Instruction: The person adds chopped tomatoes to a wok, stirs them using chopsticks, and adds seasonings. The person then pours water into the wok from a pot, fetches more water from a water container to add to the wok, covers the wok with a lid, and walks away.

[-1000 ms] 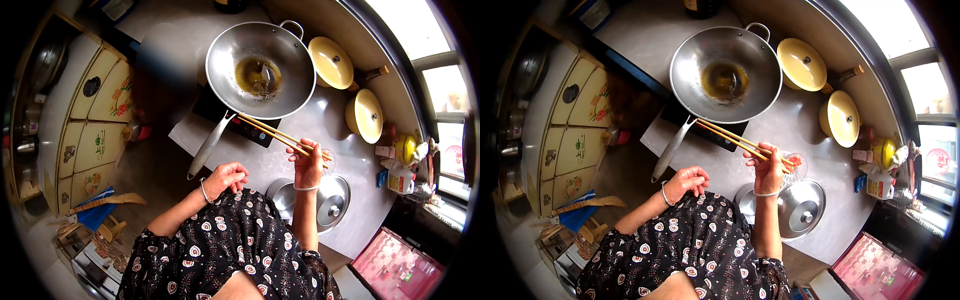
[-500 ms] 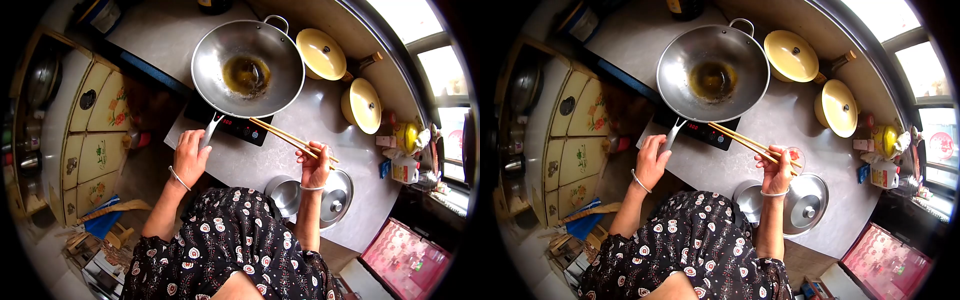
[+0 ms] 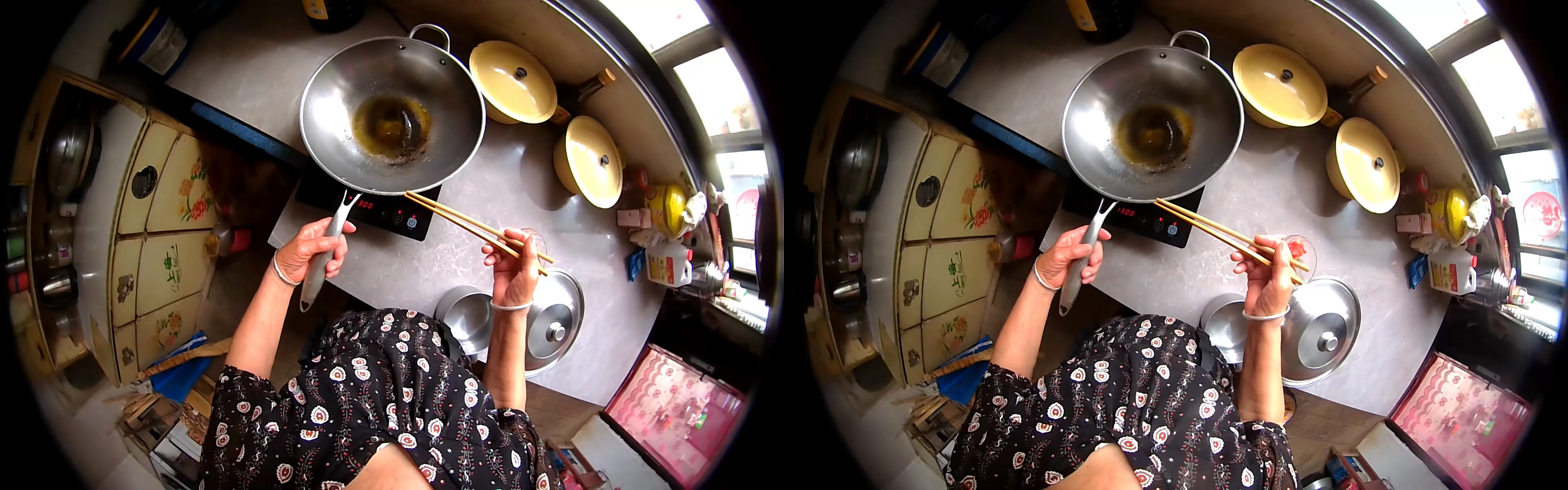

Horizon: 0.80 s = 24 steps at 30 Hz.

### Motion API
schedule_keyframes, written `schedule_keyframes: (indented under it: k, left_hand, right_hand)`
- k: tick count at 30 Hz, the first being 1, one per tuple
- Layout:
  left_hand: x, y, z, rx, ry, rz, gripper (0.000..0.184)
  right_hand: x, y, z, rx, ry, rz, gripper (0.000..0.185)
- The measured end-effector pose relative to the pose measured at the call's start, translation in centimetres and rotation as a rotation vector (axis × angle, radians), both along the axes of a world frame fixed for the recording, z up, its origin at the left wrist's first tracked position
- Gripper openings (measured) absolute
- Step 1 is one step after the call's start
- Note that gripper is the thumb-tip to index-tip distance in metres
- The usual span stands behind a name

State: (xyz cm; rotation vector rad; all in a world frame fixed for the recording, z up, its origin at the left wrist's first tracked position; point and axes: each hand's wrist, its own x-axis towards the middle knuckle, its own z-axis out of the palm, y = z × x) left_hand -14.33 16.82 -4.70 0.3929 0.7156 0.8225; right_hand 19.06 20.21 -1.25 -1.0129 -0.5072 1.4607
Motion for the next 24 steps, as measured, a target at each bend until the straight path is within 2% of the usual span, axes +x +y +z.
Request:
schedule_keyframes:
  k: [6, 12, 24]
  left_hand:
    - [1.1, 0.9, 2.6, -0.047, 0.426, -0.008, 0.014]
    - [0.9, 1.1, 2.8, 0.002, 0.622, -0.049, 0.016]
    - [0.2, 1.0, 1.7, 0.029, 0.716, -0.069, 0.017]
  right_hand:
    - [0.1, 0.1, 0.1, 0.01, -0.022, -0.011, 0.035]
    - [0.0, 0.4, 0.2, 0.006, -0.014, -0.005, 0.035]
    - [-0.1, 1.3, 0.0, 0.005, -0.031, 0.013, 0.034]
